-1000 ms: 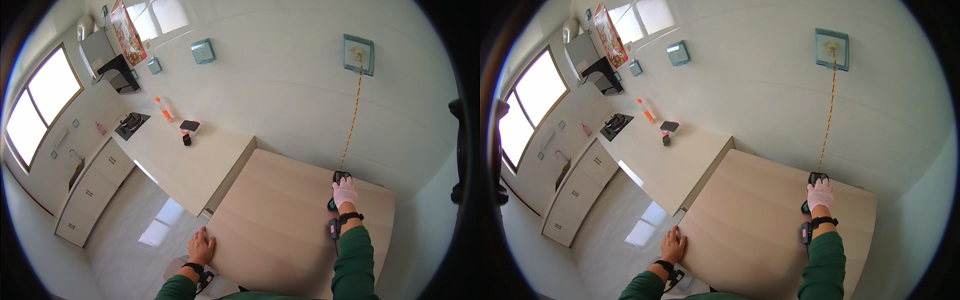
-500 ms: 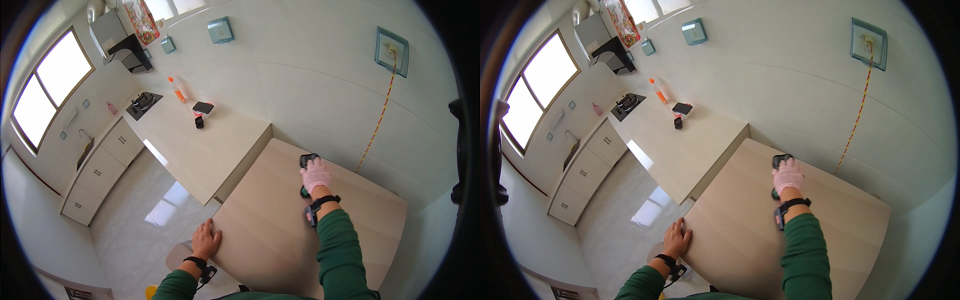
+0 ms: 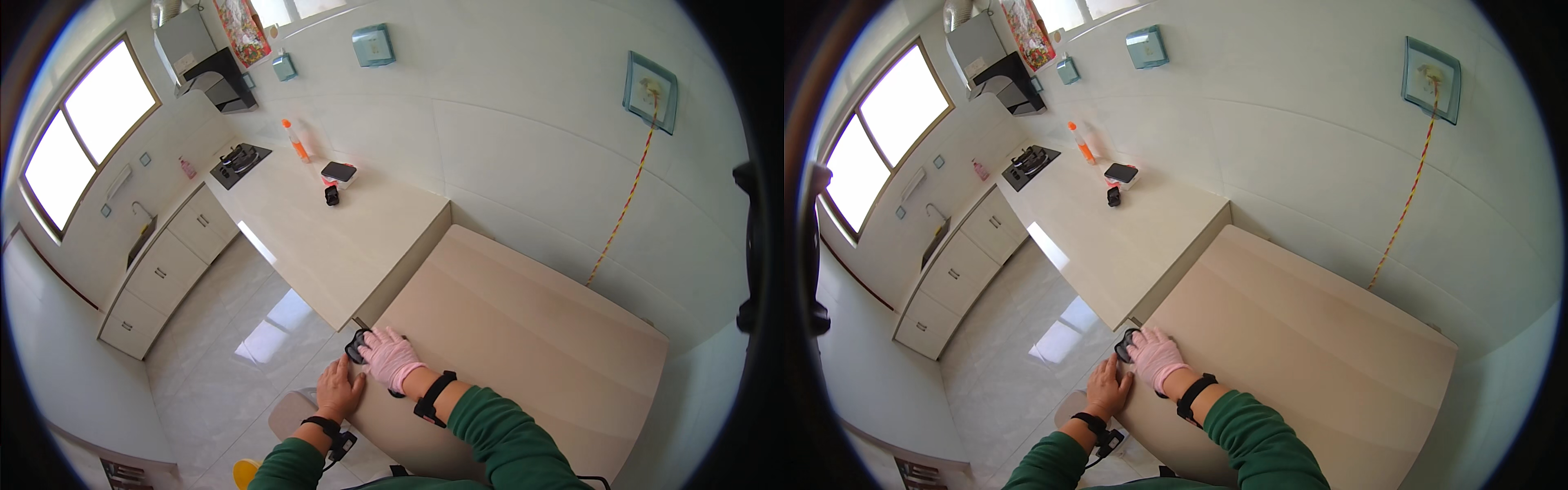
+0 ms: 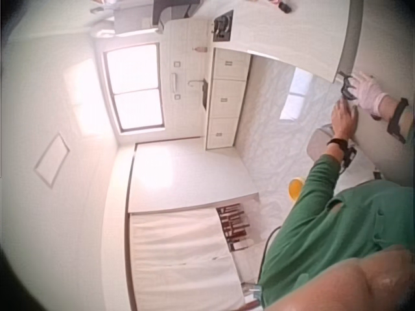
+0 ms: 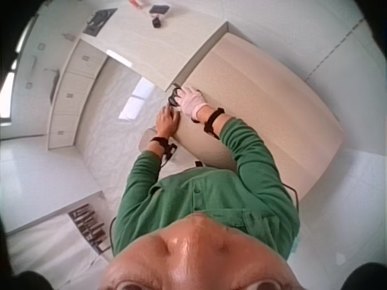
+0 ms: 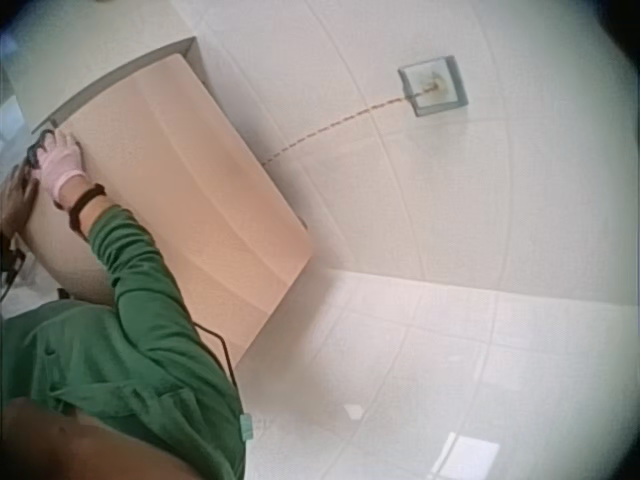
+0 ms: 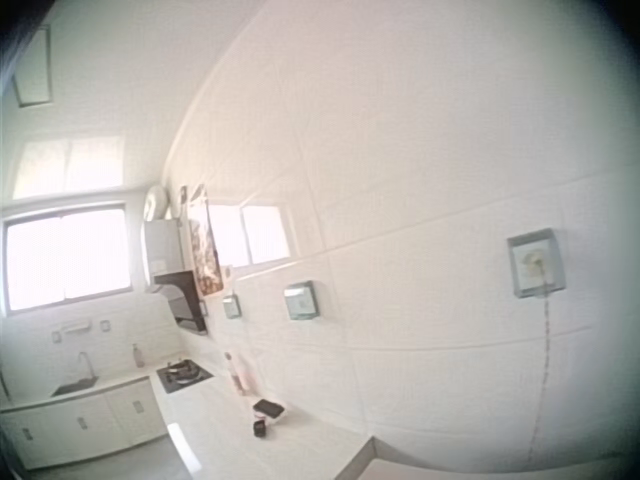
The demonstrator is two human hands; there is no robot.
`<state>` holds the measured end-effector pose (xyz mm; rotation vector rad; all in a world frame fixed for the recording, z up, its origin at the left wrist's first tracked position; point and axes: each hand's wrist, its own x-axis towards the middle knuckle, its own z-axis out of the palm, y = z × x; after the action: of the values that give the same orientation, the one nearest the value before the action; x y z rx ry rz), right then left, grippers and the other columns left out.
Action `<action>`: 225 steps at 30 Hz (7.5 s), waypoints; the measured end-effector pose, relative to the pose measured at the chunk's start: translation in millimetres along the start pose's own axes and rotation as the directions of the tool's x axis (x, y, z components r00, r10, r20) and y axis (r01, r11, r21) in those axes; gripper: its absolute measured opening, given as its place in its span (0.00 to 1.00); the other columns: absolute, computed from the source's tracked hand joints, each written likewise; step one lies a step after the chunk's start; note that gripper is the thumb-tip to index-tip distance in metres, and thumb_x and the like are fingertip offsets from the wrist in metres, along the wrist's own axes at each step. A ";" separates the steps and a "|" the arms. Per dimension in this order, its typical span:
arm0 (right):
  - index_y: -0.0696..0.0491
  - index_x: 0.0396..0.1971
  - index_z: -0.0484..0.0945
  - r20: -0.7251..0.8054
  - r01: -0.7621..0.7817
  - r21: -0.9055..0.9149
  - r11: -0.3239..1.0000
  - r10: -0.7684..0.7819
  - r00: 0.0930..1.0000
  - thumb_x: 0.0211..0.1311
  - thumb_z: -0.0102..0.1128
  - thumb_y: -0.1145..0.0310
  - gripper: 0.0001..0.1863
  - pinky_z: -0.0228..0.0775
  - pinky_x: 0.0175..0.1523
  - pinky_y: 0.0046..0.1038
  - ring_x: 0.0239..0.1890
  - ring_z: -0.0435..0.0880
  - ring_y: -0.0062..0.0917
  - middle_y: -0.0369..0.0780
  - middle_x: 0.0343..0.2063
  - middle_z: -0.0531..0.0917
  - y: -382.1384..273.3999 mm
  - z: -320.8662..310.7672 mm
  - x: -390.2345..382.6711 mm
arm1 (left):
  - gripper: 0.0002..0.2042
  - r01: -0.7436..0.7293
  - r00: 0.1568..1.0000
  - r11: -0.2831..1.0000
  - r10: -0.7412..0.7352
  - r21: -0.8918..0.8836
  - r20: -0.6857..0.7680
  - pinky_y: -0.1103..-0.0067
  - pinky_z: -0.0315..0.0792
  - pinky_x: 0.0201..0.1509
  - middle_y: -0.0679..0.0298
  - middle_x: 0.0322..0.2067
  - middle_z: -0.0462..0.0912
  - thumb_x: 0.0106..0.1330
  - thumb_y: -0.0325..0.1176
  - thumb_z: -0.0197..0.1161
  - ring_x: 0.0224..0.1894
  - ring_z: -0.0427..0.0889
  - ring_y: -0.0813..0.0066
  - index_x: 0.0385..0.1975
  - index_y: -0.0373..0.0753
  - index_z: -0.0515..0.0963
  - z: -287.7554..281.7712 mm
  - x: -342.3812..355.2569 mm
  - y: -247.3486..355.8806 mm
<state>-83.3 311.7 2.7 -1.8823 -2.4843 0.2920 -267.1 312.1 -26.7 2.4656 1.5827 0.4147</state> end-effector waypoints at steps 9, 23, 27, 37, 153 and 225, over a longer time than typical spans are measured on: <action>0.45 0.67 0.65 -0.022 -0.451 -0.009 0.893 0.450 0.893 0.70 0.38 0.48 0.30 0.43 0.74 0.45 0.73 0.53 0.38 0.39 0.71 0.58 103.8 -7.0 8.3 | 0.30 -0.009 1.000 1.000 0.009 -0.025 0.022 0.65 0.67 0.58 0.53 0.52 0.76 0.61 0.48 0.60 0.54 0.75 0.55 0.60 0.37 0.68 -4.0 -0.1 -0.9; 0.53 0.57 0.74 -0.248 -0.937 0.302 0.178 0.963 0.103 0.63 0.47 0.50 0.28 0.63 0.63 0.42 0.61 0.70 0.39 0.44 0.59 0.72 265.1 -1.8 -310.7 | 0.30 0.027 0.999 0.997 -0.024 -0.074 0.037 0.66 0.67 0.59 0.53 0.52 0.77 0.62 0.49 0.59 0.55 0.75 0.56 0.61 0.38 0.68 -1.1 0.3 -1.8; 0.49 0.62 0.70 -0.074 -0.913 0.374 -0.165 0.976 -0.207 0.66 0.45 0.49 0.29 0.60 0.67 0.41 0.65 0.66 0.40 0.42 0.66 0.66 243.5 1.2 -414.6 | 0.30 0.017 0.999 0.996 -0.014 -0.086 0.030 0.66 0.67 0.58 0.54 0.50 0.77 0.62 0.49 0.58 0.53 0.75 0.56 0.61 0.38 0.68 -2.0 0.5 -0.7; 0.51 0.64 0.68 -0.030 -0.862 0.252 -0.440 0.887 -0.462 0.70 0.43 0.50 0.29 0.55 0.71 0.36 0.68 0.63 0.35 0.41 0.67 0.66 172.4 17.3 -483.9 | 0.28 -0.016 1.000 0.996 0.015 -0.085 -0.006 0.65 0.68 0.55 0.55 0.45 0.78 0.63 0.47 0.58 0.50 0.76 0.56 0.59 0.38 0.69 1.8 0.3 -2.7; 0.48 0.55 0.74 -0.113 -0.281 -0.110 0.953 0.269 0.957 0.66 0.43 0.49 0.26 0.53 0.69 0.45 0.64 0.65 0.35 0.41 0.61 0.72 125.6 -20.7 63.6 | 0.27 0.011 1.000 1.000 -0.010 0.023 -0.026 0.66 0.64 0.58 0.58 0.52 0.77 0.62 0.43 0.56 0.53 0.74 0.60 0.62 0.41 0.69 3.5 -13.7 -11.8; 0.52 0.56 0.76 -0.421 -0.857 0.141 0.497 0.813 0.402 0.64 0.51 0.51 0.26 0.52 0.70 0.49 0.66 0.64 0.44 0.45 0.60 0.74 41.2 66.5 -266.6 | 0.29 -0.357 0.934 0.911 0.356 -0.205 -0.043 0.54 0.46 0.73 0.52 0.70 0.57 0.68 0.47 0.54 0.74 0.47 0.46 0.66 0.40 0.63 26.3 -109.8 -27.2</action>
<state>21.8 58.3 -41.4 -2.7107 -1.0796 -0.2708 -325.0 223.5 -74.5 2.5812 1.0200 0.6064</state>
